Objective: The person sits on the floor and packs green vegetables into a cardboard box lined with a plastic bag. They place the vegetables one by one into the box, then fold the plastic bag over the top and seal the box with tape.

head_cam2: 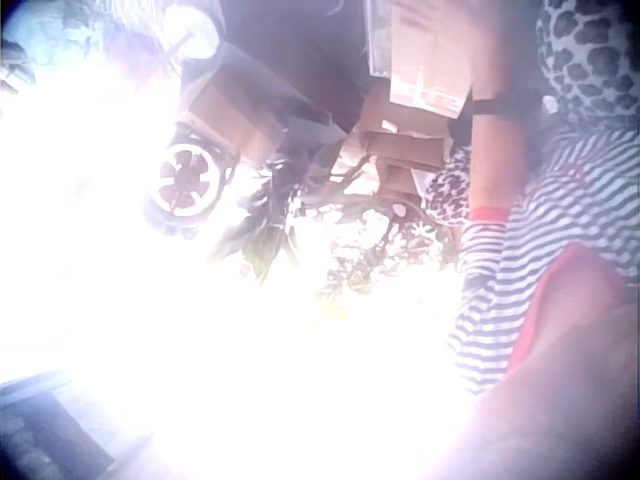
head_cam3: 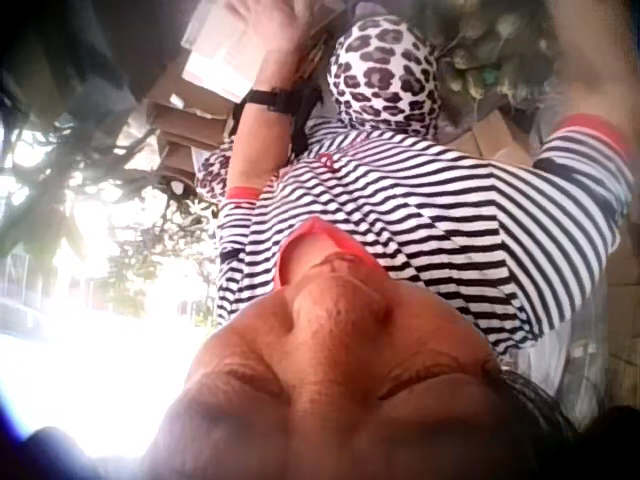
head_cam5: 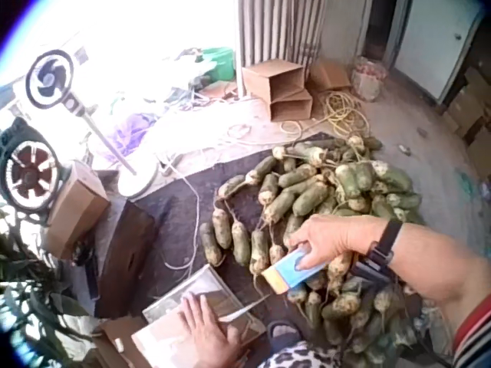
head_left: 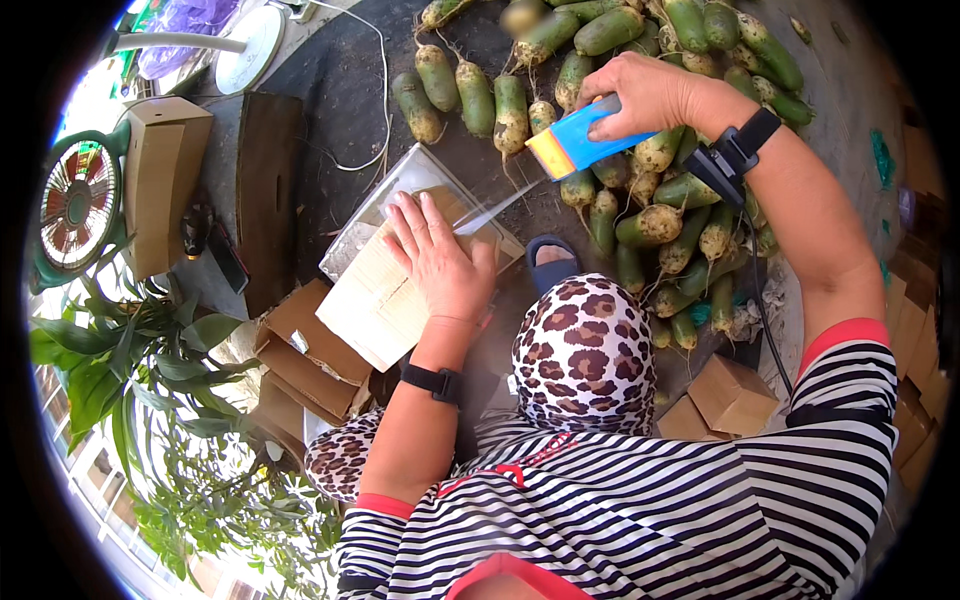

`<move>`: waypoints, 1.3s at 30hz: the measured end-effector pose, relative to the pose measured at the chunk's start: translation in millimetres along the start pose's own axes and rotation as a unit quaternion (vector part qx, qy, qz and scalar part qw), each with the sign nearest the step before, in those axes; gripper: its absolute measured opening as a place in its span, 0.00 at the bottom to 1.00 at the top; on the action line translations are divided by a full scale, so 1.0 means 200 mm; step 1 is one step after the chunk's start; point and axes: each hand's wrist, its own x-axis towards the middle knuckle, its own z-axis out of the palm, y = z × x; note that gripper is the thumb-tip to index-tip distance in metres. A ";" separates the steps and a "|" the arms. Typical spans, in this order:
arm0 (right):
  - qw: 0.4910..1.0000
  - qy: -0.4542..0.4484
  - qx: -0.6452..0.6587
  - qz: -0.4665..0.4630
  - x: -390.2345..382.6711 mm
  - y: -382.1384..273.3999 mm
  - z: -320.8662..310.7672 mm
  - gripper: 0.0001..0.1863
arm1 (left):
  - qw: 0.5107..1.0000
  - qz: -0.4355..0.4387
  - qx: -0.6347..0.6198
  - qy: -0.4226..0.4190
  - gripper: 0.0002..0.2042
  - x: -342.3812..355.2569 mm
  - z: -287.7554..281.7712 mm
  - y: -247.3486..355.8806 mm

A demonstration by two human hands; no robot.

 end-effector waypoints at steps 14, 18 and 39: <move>0.991 -0.117 -0.048 0.050 0.47 -0.44 0.63 0.14 | 1.000 0.006 0.009 0.010 0.43 0.00 0.05 0.02; 0.997 -0.047 -0.049 0.031 0.46 -0.54 0.74 0.10 | 1.000 0.004 0.011 0.014 0.43 0.01 0.08 0.02; 0.912 -0.377 0.114 -0.114 0.14 -0.51 1.05 0.24 | 0.962 0.063 -0.263 0.028 0.26 -0.03 0.02 -0.17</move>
